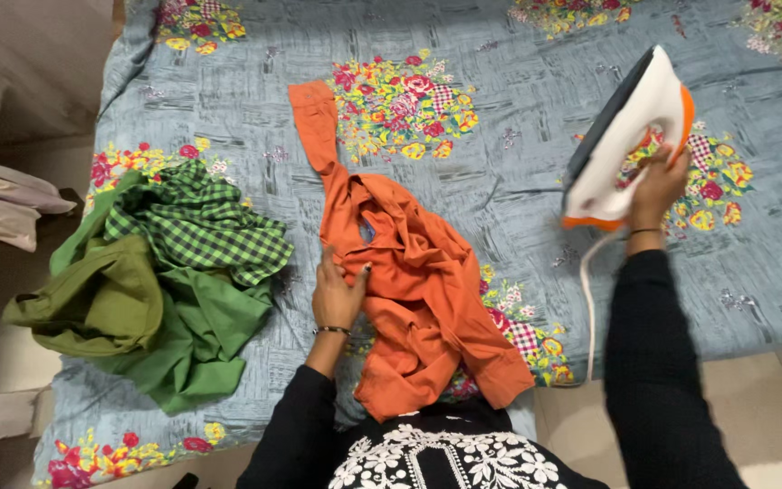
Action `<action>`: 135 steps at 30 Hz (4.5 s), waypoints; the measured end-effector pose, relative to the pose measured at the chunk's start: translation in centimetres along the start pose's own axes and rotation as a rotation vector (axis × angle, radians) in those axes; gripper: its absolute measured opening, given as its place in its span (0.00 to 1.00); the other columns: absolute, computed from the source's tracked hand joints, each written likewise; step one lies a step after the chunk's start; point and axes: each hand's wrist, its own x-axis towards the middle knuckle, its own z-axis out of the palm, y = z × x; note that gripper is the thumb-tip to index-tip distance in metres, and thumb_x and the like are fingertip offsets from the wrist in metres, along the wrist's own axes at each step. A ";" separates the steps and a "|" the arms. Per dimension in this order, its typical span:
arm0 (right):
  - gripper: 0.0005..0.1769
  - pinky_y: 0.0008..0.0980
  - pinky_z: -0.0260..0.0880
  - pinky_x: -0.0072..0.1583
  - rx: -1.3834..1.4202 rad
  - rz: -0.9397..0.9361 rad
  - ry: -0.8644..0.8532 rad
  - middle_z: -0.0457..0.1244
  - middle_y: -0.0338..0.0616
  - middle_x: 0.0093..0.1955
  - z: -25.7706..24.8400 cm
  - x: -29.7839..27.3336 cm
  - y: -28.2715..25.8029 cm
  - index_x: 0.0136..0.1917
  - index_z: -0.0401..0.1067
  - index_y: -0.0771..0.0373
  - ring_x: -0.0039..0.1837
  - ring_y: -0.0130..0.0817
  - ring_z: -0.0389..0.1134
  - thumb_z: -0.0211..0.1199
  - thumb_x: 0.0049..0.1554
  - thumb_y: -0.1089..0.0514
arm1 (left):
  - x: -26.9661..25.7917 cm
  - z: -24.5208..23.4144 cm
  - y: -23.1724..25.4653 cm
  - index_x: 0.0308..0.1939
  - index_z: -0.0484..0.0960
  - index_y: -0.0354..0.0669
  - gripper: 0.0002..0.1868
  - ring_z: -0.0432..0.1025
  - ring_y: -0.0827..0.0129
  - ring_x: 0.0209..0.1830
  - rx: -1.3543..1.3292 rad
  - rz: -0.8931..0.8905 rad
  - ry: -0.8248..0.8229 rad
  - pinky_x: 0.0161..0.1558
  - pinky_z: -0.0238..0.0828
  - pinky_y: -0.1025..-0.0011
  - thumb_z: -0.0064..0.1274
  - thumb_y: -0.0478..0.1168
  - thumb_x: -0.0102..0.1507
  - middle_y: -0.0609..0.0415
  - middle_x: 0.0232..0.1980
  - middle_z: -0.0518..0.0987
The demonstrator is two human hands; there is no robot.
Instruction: The person lays out an orange long-sleeved shirt on a floral bedsheet, smooths it, and uses an electric iron to press the front, sleeves, and collar. The person folds the sleeves and continues ironing the folded sections.
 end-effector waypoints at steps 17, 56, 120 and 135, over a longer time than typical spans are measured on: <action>0.27 0.54 0.70 0.51 -1.340 -0.237 -0.657 0.70 0.60 0.41 -9.8 -2.2 4.3 0.42 0.76 0.66 0.46 0.58 0.72 0.45 0.73 0.50 | -0.1 1.4 -2.2 0.60 0.78 0.42 0.29 0.74 0.52 0.43 -0.049 -0.077 -0.083 0.45 0.74 0.58 0.60 0.54 0.60 0.46 0.44 0.77; 0.21 0.54 0.68 0.65 -0.925 -0.114 -0.615 0.67 0.61 0.58 11.9 -16.3 -1.0 0.59 0.74 0.61 0.62 0.60 0.67 0.63 0.53 0.53 | 15.2 0.1 -3.8 0.52 0.84 0.45 0.32 0.74 0.48 0.60 0.583 0.193 -0.750 0.63 0.68 0.54 0.66 0.60 0.50 0.45 0.56 0.82; 0.26 0.64 0.64 0.60 -0.931 0.288 -0.487 0.66 0.62 0.59 18.5 -17.5 1.2 0.60 0.73 0.62 0.61 0.63 0.66 0.65 0.56 0.43 | 16.5 4.3 -9.6 0.50 0.85 0.39 0.24 0.79 0.47 0.45 -0.096 -0.341 0.062 0.46 0.75 0.56 0.64 0.54 0.60 0.39 0.47 0.86; 0.21 0.47 0.73 0.50 -1.005 0.341 -0.855 0.70 0.63 0.41 2.1 -15.8 -1.6 0.45 0.81 0.66 0.46 0.56 0.75 0.65 0.47 0.47 | 4.1 -1.1 -15.4 0.46 0.85 0.35 0.24 0.79 0.61 0.39 -0.136 -0.216 -0.444 0.43 0.75 0.64 0.64 0.51 0.56 0.45 0.41 0.86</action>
